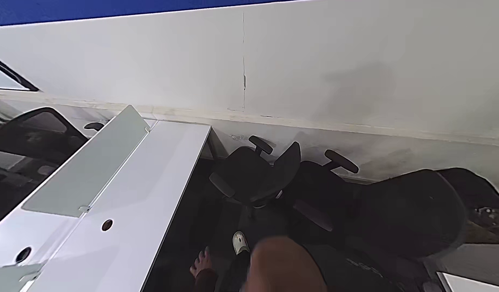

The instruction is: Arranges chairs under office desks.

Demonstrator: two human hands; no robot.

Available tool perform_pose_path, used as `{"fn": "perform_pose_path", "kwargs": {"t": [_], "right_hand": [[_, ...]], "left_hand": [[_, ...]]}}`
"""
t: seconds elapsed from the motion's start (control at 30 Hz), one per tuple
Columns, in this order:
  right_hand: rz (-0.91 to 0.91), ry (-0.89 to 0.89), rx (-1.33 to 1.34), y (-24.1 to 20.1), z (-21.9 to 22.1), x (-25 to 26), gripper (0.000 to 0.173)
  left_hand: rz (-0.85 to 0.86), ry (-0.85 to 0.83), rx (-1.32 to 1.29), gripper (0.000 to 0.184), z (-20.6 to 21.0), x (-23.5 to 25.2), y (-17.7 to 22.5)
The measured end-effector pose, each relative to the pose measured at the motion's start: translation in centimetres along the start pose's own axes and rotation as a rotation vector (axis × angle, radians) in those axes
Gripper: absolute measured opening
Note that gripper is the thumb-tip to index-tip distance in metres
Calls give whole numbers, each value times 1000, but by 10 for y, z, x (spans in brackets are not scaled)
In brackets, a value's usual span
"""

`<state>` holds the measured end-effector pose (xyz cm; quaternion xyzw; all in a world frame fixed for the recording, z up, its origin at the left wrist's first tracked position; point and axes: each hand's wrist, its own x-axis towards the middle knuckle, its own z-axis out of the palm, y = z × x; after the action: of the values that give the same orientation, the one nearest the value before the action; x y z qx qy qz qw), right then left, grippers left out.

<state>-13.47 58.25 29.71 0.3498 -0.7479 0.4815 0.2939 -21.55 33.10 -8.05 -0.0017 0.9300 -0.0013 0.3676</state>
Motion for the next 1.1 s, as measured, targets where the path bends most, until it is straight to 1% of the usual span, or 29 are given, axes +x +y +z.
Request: {"fn": "perform_pose_path", "kwargs": {"t": [0.03,0.07,0.13,0.17,0.2,0.27,0.37,0.47,0.53,0.6,0.67,0.73,0.8,0.83,0.9,0.97,1.03,1.1], "right_hand": [[26,50,-89,39,7,-8,24],[94,71,-197,79,12,-23,24],[324,-12,-417,150,15,-73,34],[472,-74,-510,174,15,-104,38],[620,-124,-576,190,14,-136,40],[924,-190,-642,200,9,-190,40],[1340,-236,-610,193,-9,-244,41],[1624,-318,-559,191,-42,-265,45],[1754,-346,-581,198,-68,-266,44],[1795,-299,-655,217,-94,-275,40],[1757,-227,-721,240,-120,-281,38],[1689,-183,-754,267,-145,-283,44],[1652,-170,-748,295,-168,-280,61],[1646,-187,-748,309,-180,-278,71],[1652,-254,-766,332,-202,-269,94],[1663,-300,-794,351,-219,-266,112],[1654,-319,-798,372,-236,-263,120],[1625,-318,-751,387,-247,-259,122]], "left_hand": [[78,9,-2,87,-16,10,24],[161,33,-15,87,-29,20,46],[348,102,-38,89,-42,45,88],[436,133,-45,89,-49,55,109],[501,127,-38,90,-61,60,131],[615,70,-15,90,-91,58,170],[696,58,34,89,-113,60,211],[744,-4,56,86,-121,54,239],[774,-46,74,86,-114,52,257],[780,-81,98,83,-108,50,273],[744,-110,100,79,-104,45,287],[676,-143,94,76,-105,40,302],[610,-148,109,73,-106,41,318],[577,-154,118,71,-107,41,327],[510,-168,110,62,-108,44,341],[440,-191,92,54,-105,43,347],[372,-202,67,45,-107,35,350],[323,-196,49,39,-104,27,348]]}}
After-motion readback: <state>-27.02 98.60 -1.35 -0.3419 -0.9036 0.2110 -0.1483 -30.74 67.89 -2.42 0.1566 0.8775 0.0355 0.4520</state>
